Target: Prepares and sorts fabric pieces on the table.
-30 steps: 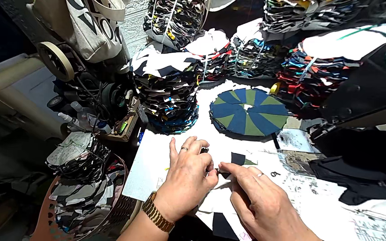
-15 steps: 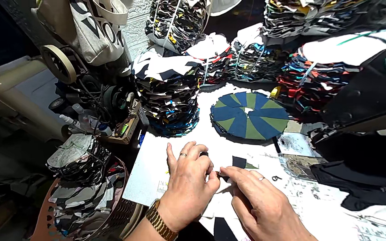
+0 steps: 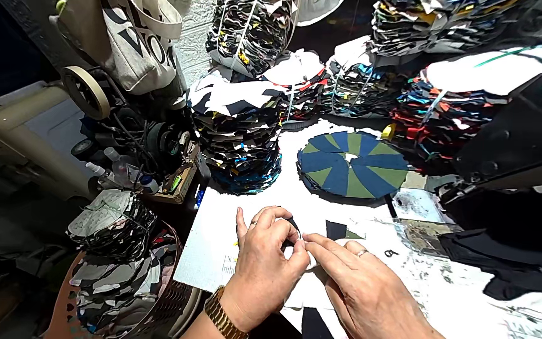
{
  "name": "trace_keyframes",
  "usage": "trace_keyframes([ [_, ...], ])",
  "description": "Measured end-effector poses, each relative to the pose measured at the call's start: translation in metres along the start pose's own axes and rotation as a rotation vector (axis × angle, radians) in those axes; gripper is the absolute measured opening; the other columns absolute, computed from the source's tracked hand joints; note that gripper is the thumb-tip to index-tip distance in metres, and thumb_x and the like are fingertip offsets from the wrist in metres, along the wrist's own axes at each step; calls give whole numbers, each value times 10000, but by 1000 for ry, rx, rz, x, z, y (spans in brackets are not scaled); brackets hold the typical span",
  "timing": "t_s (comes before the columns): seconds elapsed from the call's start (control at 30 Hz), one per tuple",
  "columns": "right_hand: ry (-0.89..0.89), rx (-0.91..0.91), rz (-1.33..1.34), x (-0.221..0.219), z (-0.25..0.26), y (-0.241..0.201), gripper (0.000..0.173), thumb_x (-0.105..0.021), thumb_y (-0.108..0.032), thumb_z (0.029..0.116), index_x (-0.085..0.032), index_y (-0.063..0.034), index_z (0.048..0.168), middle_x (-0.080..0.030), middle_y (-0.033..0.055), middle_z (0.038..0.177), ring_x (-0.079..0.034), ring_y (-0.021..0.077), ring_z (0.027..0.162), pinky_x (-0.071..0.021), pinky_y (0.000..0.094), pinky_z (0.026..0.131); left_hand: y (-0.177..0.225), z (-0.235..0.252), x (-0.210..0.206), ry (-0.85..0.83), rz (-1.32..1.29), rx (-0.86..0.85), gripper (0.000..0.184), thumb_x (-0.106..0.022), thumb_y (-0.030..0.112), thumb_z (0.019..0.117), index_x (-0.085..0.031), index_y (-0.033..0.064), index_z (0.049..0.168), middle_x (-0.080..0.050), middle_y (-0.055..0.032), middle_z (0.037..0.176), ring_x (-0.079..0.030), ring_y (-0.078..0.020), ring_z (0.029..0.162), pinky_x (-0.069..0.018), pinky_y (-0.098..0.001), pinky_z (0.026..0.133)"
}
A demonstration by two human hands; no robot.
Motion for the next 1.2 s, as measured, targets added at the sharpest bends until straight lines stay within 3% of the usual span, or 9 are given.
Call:
trace_keyframes([
  [0.13, -1, 13, 1, 0, 0, 1, 340, -440, -159, 985, -751, -131, 1119, -712, 41, 1271, -634, 207, 811, -486, 360, 648, 0, -1, 3, -18, 6, -38, 217, -573, 295, 1017, -768, 201, 996, -689, 76, 1252, -500, -108, 1383, -101, -738, 1197],
  [0.23, 6, 5, 22, 0, -1, 2, 348, -445, -155, 978, -761, -131, 1121, -715, 40, 1268, -644, 211, 834, -495, 364, 663, 2, -2, 8, 66, 85, -64, 222, -561, 206, 1006, -766, 185, 1090, -691, 54, 1263, -537, -127, 1356, -161, -729, 1197],
  [0.37, 20, 4, 40, 1, -2, 2, 362, -453, -147, 954, -773, -134, 1122, -720, 36, 1270, -643, 207, 839, -489, 363, 672, 7, -5, 10, 102, 202, -102, 146, -640, 160, 954, -779, 183, 990, -733, 48, 1129, -607, -168, 1278, -228, -732, 1172],
  [0.5, 26, 7, 59, 3, -3, 2, 347, -464, -146, 945, -766, -128, 1115, -719, 57, 1263, -631, 206, 832, -480, 355, 669, 11, -9, -1, -31, 199, -120, 213, -596, 218, 1009, -794, 185, 1081, -734, 57, 1217, -593, -185, 1316, -220, -729, 1173],
  [0.67, 40, -75, 142, 11, -4, 3, 233, -511, -140, 933, -732, -90, 989, -691, 145, 1228, -683, 213, 998, -566, 336, 792, 13, -8, -3, -109, 246, -151, 224, -585, 235, 1020, -788, 181, 1099, -722, 30, 1265, -610, -212, 1302, -268, -729, 1155],
  [0.83, 140, -132, 199, 17, -4, 2, 195, -566, -211, 973, -664, -44, 993, -649, 155, 1112, -620, 120, 822, -526, 224, 670, 10, -2, -2, -155, 143, -166, 266, -553, 180, 1037, -722, 159, 1242, -720, 57, 1243, -554, -178, 1357, -247, -666, 1205],
  [0.9, 161, -124, 203, 19, -4, 3, 187, -582, -234, 984, -626, -62, 926, -621, 119, 1016, -579, 90, 753, -494, 191, 608, 7, 1, -1, -196, 119, -159, 284, -546, 141, 1030, -708, 154, 1263, -726, 64, 1226, -552, -172, 1360, -250, -651, 1212],
  [1.03, 128, -47, 181, 17, -6, 1, 204, -579, -233, 1000, -694, -86, 917, -668, 85, 921, -636, 147, 813, -527, 275, 678, 4, 7, 7, -231, -14, -170, 283, -506, 156, 1032, -744, 148, 1184, -730, 58, 1215, -517, -160, 1391, -185, -662, 1226],
  [1.2, 152, -57, 221, 16, -7, 3, 188, -601, -237, 1005, -710, -84, 990, -665, 106, 1019, -638, 121, 832, -545, 249, 698, 12, 7, 8, -365, -67, -193, 274, -556, 358, 981, -773, 190, 996, -593, 14, 1445, -303, -204, 1528, -68, -692, 1220],
])
Point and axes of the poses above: each hand's wrist, its own z-axis towards the middle knuckle, its own x-axis out of the back of the hand, y = z × x, the point moved 5 cm from there along z, towards the middle knuckle
